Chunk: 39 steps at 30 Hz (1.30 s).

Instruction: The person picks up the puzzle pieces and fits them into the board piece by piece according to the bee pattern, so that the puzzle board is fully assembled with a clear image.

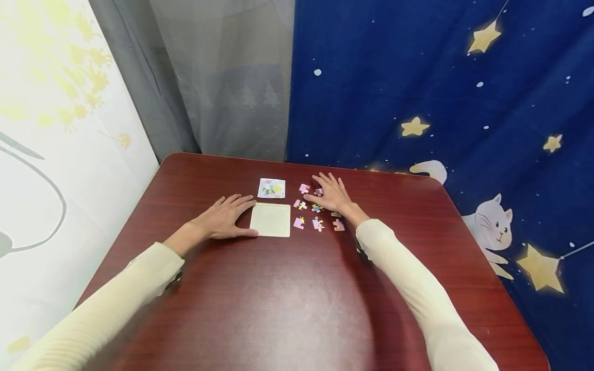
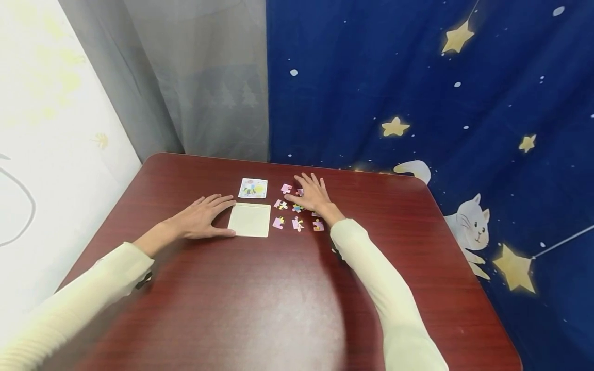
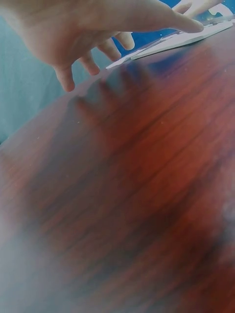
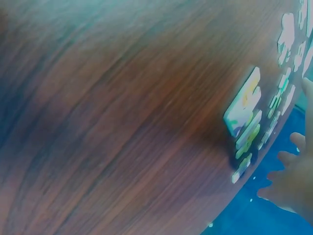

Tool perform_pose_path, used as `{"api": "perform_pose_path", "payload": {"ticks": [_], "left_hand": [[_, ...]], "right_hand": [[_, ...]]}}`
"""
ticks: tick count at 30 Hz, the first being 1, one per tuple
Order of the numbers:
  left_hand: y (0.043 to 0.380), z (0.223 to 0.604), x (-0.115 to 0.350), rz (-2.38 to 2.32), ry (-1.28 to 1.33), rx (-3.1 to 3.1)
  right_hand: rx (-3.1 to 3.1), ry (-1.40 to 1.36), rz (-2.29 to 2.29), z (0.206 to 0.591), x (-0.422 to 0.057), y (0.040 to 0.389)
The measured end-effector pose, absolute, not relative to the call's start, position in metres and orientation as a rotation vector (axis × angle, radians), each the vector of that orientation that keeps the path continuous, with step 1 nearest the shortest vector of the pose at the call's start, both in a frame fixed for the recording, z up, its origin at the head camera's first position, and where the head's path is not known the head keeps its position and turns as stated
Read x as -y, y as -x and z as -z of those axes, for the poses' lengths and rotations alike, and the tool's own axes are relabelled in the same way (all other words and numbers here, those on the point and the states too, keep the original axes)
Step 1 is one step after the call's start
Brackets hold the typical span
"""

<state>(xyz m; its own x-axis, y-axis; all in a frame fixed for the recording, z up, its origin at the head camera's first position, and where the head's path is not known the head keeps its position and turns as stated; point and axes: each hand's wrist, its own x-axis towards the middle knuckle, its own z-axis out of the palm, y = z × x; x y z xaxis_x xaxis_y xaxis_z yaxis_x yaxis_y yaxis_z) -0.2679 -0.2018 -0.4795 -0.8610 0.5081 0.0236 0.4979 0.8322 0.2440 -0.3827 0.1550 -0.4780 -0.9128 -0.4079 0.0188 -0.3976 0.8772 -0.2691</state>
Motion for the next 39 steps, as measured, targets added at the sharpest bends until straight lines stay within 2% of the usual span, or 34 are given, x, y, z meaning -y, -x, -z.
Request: {"api": "perform_pose_path", "payload": {"ticks": [14,39], "left_hand": [[0.269,0.482,0.200,-0.431,-0.796,-2.957],[0.272,0.481,0.197,-0.407,-0.817,-2.948]], "right_hand": [[-2.973,0.838,0.448,0.479,-0.147,0.390],[-2.930,0.840,0.564,0.478,-0.137,0.398]]}}
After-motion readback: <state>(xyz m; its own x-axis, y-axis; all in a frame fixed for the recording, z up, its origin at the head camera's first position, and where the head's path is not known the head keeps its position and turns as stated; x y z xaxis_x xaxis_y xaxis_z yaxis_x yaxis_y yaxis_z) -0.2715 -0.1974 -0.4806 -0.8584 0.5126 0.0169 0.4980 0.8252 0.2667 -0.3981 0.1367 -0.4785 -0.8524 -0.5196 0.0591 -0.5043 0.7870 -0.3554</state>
